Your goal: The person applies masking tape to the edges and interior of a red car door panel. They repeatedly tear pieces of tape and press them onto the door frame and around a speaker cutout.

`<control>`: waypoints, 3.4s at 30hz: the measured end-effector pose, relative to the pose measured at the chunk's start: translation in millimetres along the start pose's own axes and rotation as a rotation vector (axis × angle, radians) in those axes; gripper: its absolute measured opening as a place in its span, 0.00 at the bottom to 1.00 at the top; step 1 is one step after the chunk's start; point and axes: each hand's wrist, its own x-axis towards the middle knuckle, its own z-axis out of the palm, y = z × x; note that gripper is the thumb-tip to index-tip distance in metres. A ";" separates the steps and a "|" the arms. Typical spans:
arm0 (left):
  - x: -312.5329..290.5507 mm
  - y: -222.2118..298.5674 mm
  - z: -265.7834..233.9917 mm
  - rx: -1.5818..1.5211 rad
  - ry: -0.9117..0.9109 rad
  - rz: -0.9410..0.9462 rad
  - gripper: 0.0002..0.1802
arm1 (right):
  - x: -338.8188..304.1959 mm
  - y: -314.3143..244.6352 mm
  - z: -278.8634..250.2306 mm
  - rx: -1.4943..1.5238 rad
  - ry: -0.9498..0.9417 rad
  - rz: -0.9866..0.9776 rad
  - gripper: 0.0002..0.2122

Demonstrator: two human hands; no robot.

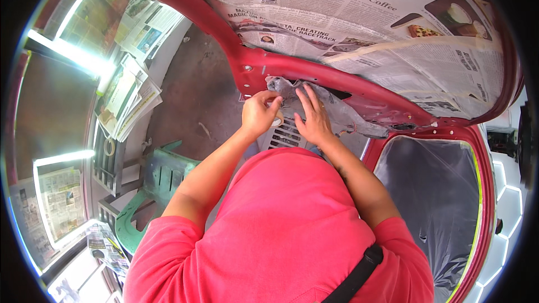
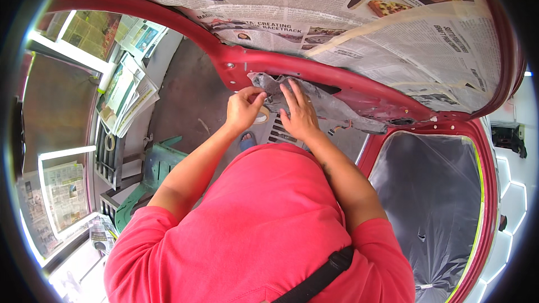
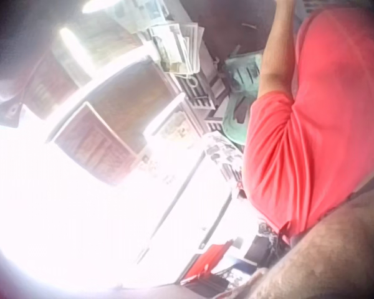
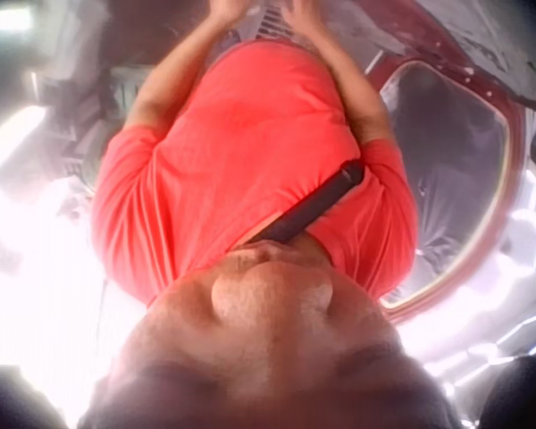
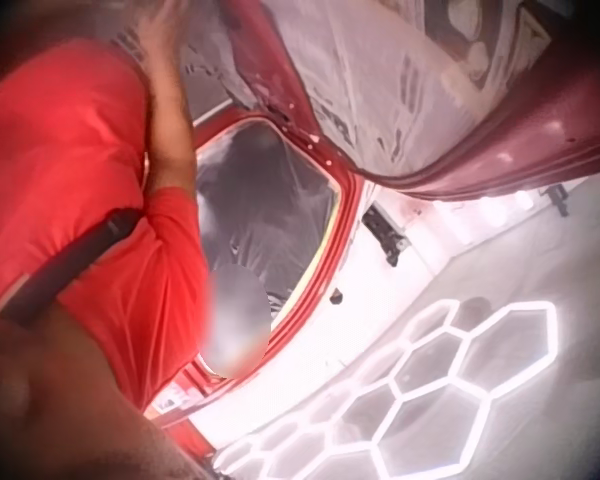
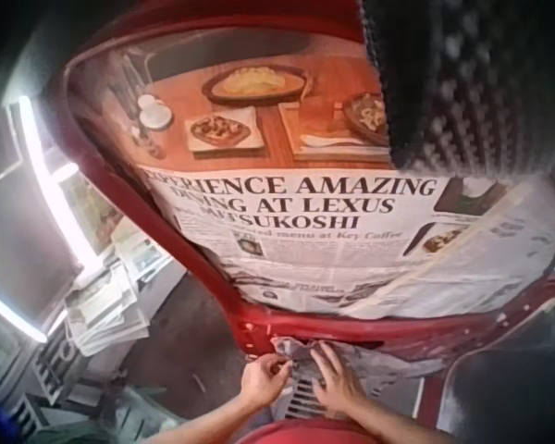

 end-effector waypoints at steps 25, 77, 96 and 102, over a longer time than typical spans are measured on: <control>46.2 3.5 66.1 1.069 -0.650 0.114 0.35 | -16.1 76.6 -2.0 -0.203 0.062 0.246 0.31; -8.4 51.3 405.2 0.071 -0.252 -1.111 0.16 | -267.4 483.3 21.9 1.583 0.705 1.736 0.29; -15.7 155.5 431.6 0.458 -1.135 -0.793 0.21 | -320.3 466.5 -130.1 2.332 0.840 1.265 0.06; 14.6 135.5 508.2 0.616 -0.849 -0.270 0.33 | -265.9 483.2 -155.9 2.310 1.166 1.170 0.02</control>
